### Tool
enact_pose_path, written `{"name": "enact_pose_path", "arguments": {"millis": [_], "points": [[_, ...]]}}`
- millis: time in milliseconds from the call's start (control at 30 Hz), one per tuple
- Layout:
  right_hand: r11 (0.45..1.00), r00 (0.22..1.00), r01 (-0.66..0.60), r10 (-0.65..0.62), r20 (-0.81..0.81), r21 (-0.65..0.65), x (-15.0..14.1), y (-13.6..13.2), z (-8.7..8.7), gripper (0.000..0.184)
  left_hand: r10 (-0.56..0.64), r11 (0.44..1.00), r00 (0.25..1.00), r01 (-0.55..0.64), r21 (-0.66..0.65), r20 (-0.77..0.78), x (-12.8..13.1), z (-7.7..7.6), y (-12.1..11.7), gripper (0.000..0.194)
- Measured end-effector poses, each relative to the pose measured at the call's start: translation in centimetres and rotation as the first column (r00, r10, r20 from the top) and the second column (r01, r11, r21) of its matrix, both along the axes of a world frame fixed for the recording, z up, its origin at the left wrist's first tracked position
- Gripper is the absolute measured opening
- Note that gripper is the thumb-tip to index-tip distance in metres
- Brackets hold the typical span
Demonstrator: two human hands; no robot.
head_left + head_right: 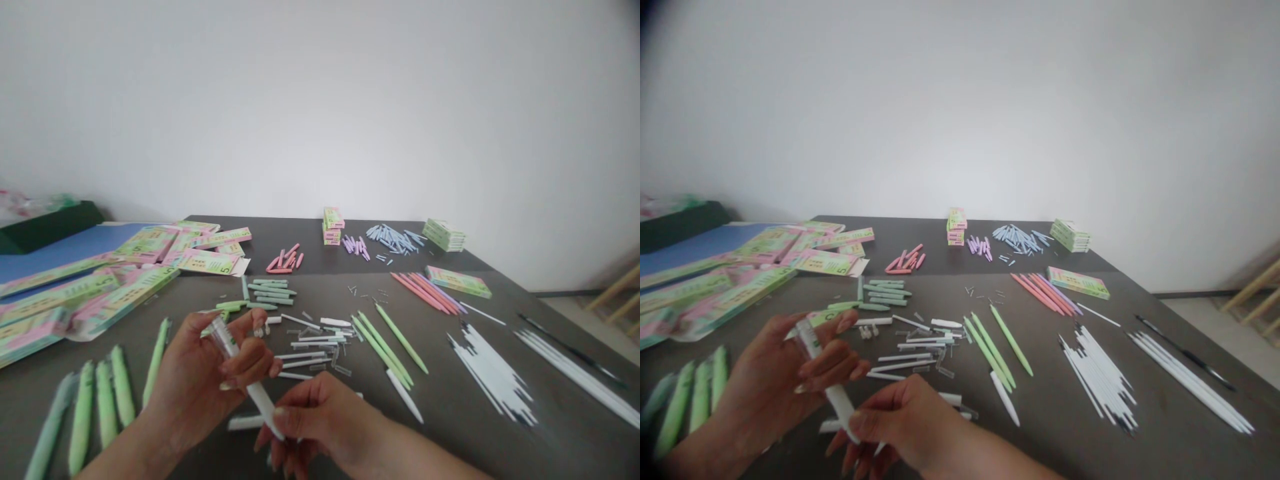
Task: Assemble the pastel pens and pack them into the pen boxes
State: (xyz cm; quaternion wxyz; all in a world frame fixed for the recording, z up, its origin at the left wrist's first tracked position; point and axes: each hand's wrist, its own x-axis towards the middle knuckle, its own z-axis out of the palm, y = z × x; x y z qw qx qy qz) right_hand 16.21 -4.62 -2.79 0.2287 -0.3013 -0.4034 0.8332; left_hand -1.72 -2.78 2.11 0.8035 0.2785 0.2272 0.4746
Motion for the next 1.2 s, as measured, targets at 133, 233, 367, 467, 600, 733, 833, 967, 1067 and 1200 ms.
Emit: {"name": "enact_pose_path", "arguments": {"millis": [133, 233, 367, 467, 600, 733, 833, 967, 1067, 1200], "points": [[0.999, 1.0, -0.02, 0.02, 0.01, 0.026, 0.0, -0.1, -0.1, 0.053, -0.011, 1.0, 1.0, 0.011, 0.004, 0.005, 0.2, 0.2, -0.2, 0.049], [0.998, 0.999, -0.039, 0.038, 0.026, 0.049, -0.1, 0.0, -0.3, 0.058, -0.032, 0.999, 0.999, 0.032, -0.02, 0.037, 0.5, 0.4, -0.3, 0.056], [0.994, 0.997, -0.064, 0.06, 0.049, 0.086, -0.1, 0.2, -0.7, 0.064, -0.077, 0.997, 0.995, 0.077, 0.004, 0.068, 0.5, 0.4, -0.5, 0.061], [0.989, 0.996, -0.071, 0.062, 0.071, 0.13, 0.1, 0.3, -0.9, 0.064, -0.087, 0.995, 0.994, 0.083, 0.06, 0.072, 0.3, 0.2, -0.5, 0.057], [0.983, 0.994, -0.091, 0.08, 0.076, 0.157, 0.2, 0.2, -0.9, 0.062, -0.081, 0.993, 0.994, 0.074, 0.095, 0.073, 0.3, 0.2, -0.6, 0.061], [0.973, 0.992, -0.123, 0.115, 0.051, 0.198, 0.3, 0.2, -1.1, 0.056, -0.105, 0.991, 0.991, 0.098, 0.094, 0.076, 0.5, 0.3, -0.7, 0.067], [0.972, 0.993, -0.097, 0.082, 0.08, 0.214, 0.3, 0.4, -1.3, 0.059, -0.109, 0.986, 0.991, 0.098, 0.132, 0.081, 0.4, 0.3, -0.8, 0.059], [0.95, 0.992, -0.106, 0.08, 0.101, 0.292, 0.4, 0.4, -1.3, 0.061, -0.092, 0.986, 0.992, 0.079, 0.146, 0.086, 0.4, 0.3, -0.9, 0.06], [0.941, 0.991, -0.117, 0.091, 0.093, 0.318, 0.4, 0.4, -1.4, 0.059, -0.107, 0.987, 0.989, 0.094, 0.13, 0.097, 0.5, 0.2, -0.9, 0.065], [0.945, 0.996, -0.086, 0.071, 0.061, 0.314, 0.5, 0.5, -1.4, 0.059, -0.126, 0.978, 0.988, 0.108, 0.178, 0.094, 0.4, 0.1, -0.9, 0.052]]}}
